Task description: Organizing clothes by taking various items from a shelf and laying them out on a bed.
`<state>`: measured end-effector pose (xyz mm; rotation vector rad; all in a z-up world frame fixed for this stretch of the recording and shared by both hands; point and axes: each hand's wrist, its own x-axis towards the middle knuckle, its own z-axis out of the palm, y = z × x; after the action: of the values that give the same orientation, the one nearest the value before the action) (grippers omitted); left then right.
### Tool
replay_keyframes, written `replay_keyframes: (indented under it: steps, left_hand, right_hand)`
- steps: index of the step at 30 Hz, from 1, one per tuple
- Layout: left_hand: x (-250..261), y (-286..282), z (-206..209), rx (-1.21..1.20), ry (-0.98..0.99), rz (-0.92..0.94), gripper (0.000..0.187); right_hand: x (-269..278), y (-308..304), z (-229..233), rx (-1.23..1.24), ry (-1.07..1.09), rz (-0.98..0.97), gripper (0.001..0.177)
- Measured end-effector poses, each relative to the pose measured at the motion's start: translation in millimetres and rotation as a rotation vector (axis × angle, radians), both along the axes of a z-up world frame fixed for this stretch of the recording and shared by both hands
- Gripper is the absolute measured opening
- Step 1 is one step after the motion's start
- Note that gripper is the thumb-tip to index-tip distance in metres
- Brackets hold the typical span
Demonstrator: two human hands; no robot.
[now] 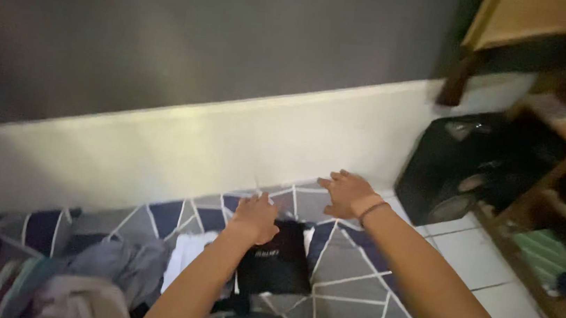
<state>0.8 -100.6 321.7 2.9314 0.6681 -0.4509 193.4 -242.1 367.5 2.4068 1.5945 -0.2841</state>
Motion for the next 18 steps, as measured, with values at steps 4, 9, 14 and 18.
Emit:
replay_keyframes:
  steps: [4, 9, 14, 18]
  left_hand:
    - [10, -32, 82, 0.051, -0.040, -0.057, 0.078]
    - [13, -77, 170, 0.130, -0.017, -0.163, 0.079]
    - [17, -146, 260, 0.209, -0.051, -0.291, 0.079]
    - [13, -212, 316, 0.253, -0.109, -0.393, 0.075]
  right_hand:
    - [-21, -38, 92, 0.036, -0.045, -0.050, 0.085]
    - [-44, -95, 170, 0.035, -0.088, -0.130, 0.085]
    - [-56, -175, 245, 0.140, -0.124, -0.198, 0.089]
    - [-92, -251, 305, 0.138, -0.151, -0.285, 0.092]
